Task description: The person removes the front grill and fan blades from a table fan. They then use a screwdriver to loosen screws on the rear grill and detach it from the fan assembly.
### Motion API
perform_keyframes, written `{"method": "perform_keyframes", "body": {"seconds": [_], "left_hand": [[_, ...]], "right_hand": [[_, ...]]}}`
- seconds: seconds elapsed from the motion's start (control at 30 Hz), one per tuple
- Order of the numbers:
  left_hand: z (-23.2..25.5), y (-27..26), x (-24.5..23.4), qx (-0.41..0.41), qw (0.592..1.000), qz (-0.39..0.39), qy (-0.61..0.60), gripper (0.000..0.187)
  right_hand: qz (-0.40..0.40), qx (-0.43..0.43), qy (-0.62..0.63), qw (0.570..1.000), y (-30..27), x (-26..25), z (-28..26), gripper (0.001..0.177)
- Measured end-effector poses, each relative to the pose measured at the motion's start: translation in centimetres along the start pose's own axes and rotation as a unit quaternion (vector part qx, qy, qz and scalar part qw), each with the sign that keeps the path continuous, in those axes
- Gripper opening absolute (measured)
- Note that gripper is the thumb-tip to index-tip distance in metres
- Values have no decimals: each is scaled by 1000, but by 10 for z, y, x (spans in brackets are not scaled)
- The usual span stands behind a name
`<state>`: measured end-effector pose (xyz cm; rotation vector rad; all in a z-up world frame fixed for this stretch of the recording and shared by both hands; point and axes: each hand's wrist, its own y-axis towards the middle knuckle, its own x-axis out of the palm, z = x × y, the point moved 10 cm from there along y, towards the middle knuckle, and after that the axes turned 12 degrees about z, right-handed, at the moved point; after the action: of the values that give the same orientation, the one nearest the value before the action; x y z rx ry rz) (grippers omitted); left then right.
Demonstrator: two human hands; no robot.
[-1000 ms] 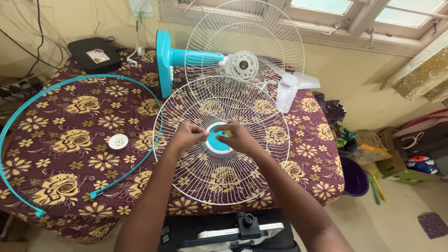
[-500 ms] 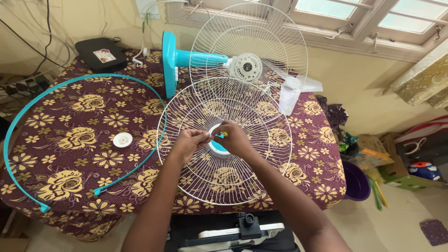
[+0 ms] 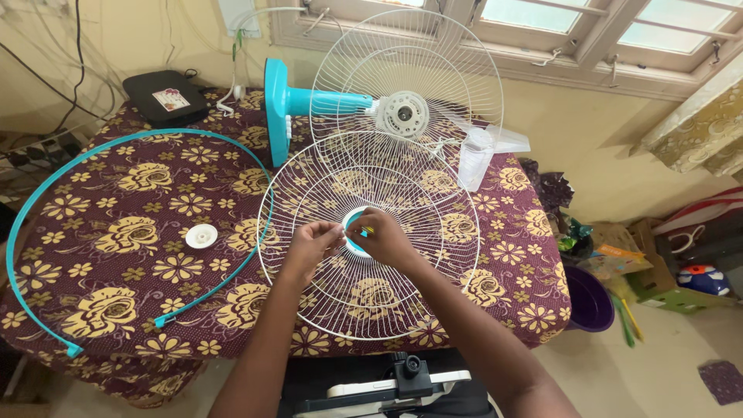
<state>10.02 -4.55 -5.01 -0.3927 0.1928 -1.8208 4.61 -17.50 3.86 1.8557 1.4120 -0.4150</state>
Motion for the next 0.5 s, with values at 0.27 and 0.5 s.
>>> {"method": "perform_keyframes", "body": {"seconds": [0.27,0.5], "left_hand": [[23,-20,9,148,978,55,136,45],[30,-35,50,261,938,55,223,67]], "right_hand": [[60,-2,-41,997,-25,-44,-28,13],[154,-5,-100,983,-53,-101,-42,13]]}}
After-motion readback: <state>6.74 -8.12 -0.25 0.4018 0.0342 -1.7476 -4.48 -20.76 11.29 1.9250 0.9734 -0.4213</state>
